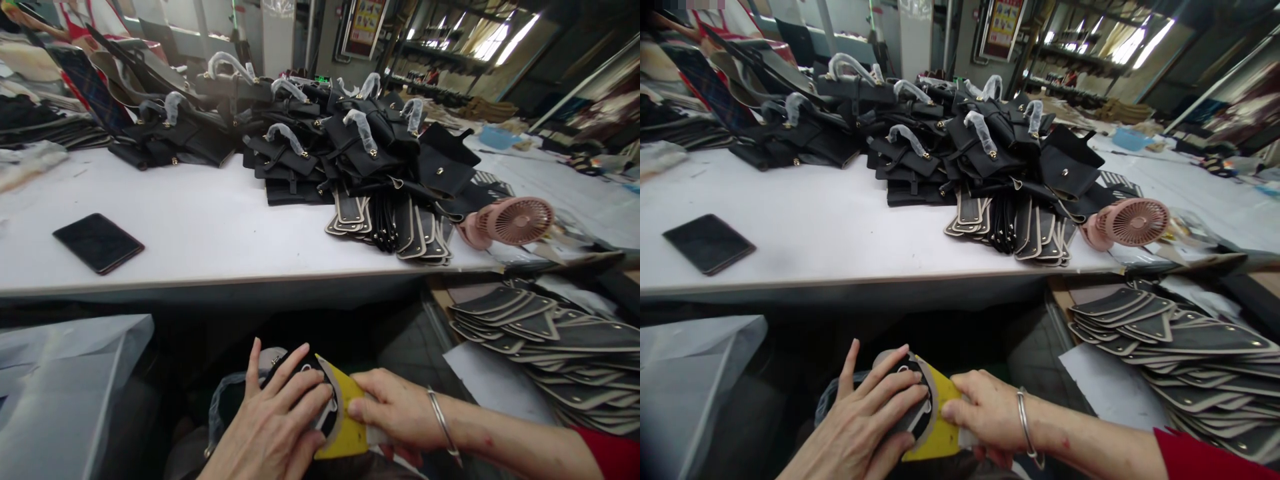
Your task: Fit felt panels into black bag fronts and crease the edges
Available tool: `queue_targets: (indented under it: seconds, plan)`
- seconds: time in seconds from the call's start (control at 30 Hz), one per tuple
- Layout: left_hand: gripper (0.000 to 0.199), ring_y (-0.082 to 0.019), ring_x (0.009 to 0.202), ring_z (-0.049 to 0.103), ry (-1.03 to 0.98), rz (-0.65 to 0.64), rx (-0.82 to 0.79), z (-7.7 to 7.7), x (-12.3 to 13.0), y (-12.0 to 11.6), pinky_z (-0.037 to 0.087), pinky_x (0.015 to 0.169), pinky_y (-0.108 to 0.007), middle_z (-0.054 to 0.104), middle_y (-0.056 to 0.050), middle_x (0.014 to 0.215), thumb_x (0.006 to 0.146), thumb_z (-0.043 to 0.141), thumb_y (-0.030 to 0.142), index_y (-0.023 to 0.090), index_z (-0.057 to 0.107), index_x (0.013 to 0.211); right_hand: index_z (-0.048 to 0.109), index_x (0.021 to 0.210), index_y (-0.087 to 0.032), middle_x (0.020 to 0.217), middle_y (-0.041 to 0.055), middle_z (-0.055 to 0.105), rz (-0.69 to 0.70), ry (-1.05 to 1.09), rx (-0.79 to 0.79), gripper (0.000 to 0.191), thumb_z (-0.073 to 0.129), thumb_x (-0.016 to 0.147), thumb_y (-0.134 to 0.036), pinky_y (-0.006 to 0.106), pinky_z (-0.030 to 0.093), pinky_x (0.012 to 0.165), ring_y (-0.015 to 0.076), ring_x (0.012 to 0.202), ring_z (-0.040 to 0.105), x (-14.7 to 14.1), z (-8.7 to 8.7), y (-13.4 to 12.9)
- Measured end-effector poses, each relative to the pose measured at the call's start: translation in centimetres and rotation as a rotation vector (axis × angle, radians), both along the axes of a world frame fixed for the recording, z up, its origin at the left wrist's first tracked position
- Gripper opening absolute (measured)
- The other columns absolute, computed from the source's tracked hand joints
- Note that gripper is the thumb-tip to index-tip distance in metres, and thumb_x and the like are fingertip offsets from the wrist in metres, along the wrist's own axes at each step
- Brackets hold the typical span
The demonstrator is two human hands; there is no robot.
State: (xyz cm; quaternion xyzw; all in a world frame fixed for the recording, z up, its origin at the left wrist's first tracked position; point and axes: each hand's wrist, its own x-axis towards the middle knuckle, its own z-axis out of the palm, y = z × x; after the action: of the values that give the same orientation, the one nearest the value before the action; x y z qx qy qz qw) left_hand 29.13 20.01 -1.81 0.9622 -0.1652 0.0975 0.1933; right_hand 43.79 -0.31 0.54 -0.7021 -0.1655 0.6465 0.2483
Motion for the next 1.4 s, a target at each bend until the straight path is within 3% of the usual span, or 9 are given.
queue_targets:
  seconds: [0.13,0.37,0.63,0.77,0.83,0.9,1.0,1.13,1.4]
  plan:
    - [0.051,-0.025,0.14,0.037,0.013,0.027,-0.04,-0.1,0.0,-0.1,-0.033,0.109,-0.05,0.064,0.002,0.129,0.082,0.055,0.018,0.024,0.048,0.132,0.054,0.101,-0.016,0.052,-0.0051,0.054,0.011,0.018,-0.004,0.02,0.048,0.09,-0.032,0.015,0.037,0.028,0.0075,0.03,0.042,0.1,0.2,0.3]
    - [0.052,-0.022,0.146,0.028,0.072,0.031,-0.09,-0.4,-0.2,-0.2,-0.033,0.109,-0.051,0.062,0.001,0.133,0.082,0.052,0.012,0.027,0.046,0.132,0.054,0.104,-0.017,0.053,-0.0044,0.056,-0.053,0.069,0.026,0.022,0.046,0.091,-0.033,0.015,0.037,0.028,0.0086,0.03,0.044,-0.4,-0.4,0.3]
    - [0.048,-0.02,0.144,0.033,0.028,0.047,-0.035,-0.4,-0.5,-0.7,-0.028,0.112,-0.053,0.062,-0.002,0.133,0.087,0.05,0.012,0.024,0.047,0.133,0.047,0.102,-0.017,0.049,-0.0055,0.055,-0.122,0.151,0.064,0.017,0.04,0.095,-0.031,0.015,0.038,0.03,0.0091,0.028,0.044,-2.0,-0.6,1.7]
    - [0.056,-0.025,0.148,0.023,0.083,0.131,-0.067,-0.3,-0.8,-1.1,-0.007,0.116,-0.065,0.041,-0.007,0.154,0.091,0.048,0.013,0.026,0.035,0.144,0.05,0.095,-0.015,0.043,-0.0039,0.053,-0.176,0.172,0.083,0.034,0.028,0.099,-0.04,0.016,0.038,0.03,0.0097,0.026,0.043,-3.9,-1.3,1.9]
    - [0.06,-0.026,0.148,0.023,0.184,0.173,-0.169,-0.3,-0.7,-1.1,0.008,0.116,-0.069,0.031,-0.01,0.159,0.095,0.042,0.016,0.027,0.021,0.151,0.053,0.076,-0.014,0.042,-0.0009,0.052,-0.204,0.125,0.056,0.048,0.023,0.101,-0.043,0.016,0.036,0.028,0.009,0.025,0.042,-5.0,-2.3,1.9]
    - [0.06,-0.025,0.144,0.033,0.348,0.224,-0.349,-0.2,-0.2,-0.9,0.022,0.116,-0.063,0.035,-0.011,0.157,0.099,0.036,0.025,0.027,0.011,0.153,0.05,0.06,-0.015,0.04,0.0019,0.051,-0.268,0.075,0.024,0.06,0.021,0.101,-0.048,0.015,0.034,0.027,0.0082,0.025,0.042,-6.1,-3.4,1.9]
    - [0.057,-0.024,0.13,0.053,0.572,0.316,-0.705,0.3,0.8,-0.6,0.042,0.11,-0.048,0.052,-0.012,0.145,0.099,0.033,0.042,0.021,0.022,0.151,0.051,0.056,-0.015,0.039,0.0028,0.052,-0.363,0.057,0.038,0.068,0.022,0.099,-0.06,0.015,0.034,0.03,0.0074,0.025,0.042,-7.5,-4.9,1.9]
    - [0.055,-0.025,0.114,0.062,0.744,0.362,-1.006,0.8,1.8,-0.5,0.047,0.101,-0.041,0.066,-0.01,0.126,0.095,0.04,0.054,0.017,0.052,0.135,0.052,0.056,-0.015,0.04,0.0023,0.052,-0.406,0.011,0.112,0.069,0.029,0.096,-0.067,0.016,0.033,0.032,0.0081,0.03,0.045,-8.9,-5.4,2.0]
    - [0.052,-0.02,0.096,0.064,0.754,0.355,-1.098,0.6,1.5,-1.3,0.05,0.088,-0.034,0.069,-0.006,0.105,0.096,0.04,0.056,0.018,0.056,0.128,0.053,0.058,-0.015,0.04,0.0052,0.051,-0.432,0.049,0.127,0.072,0.017,0.097,-0.065,0.021,0.038,0.033,0.0121,0.03,0.046,-10.2,-5.6,2.9]
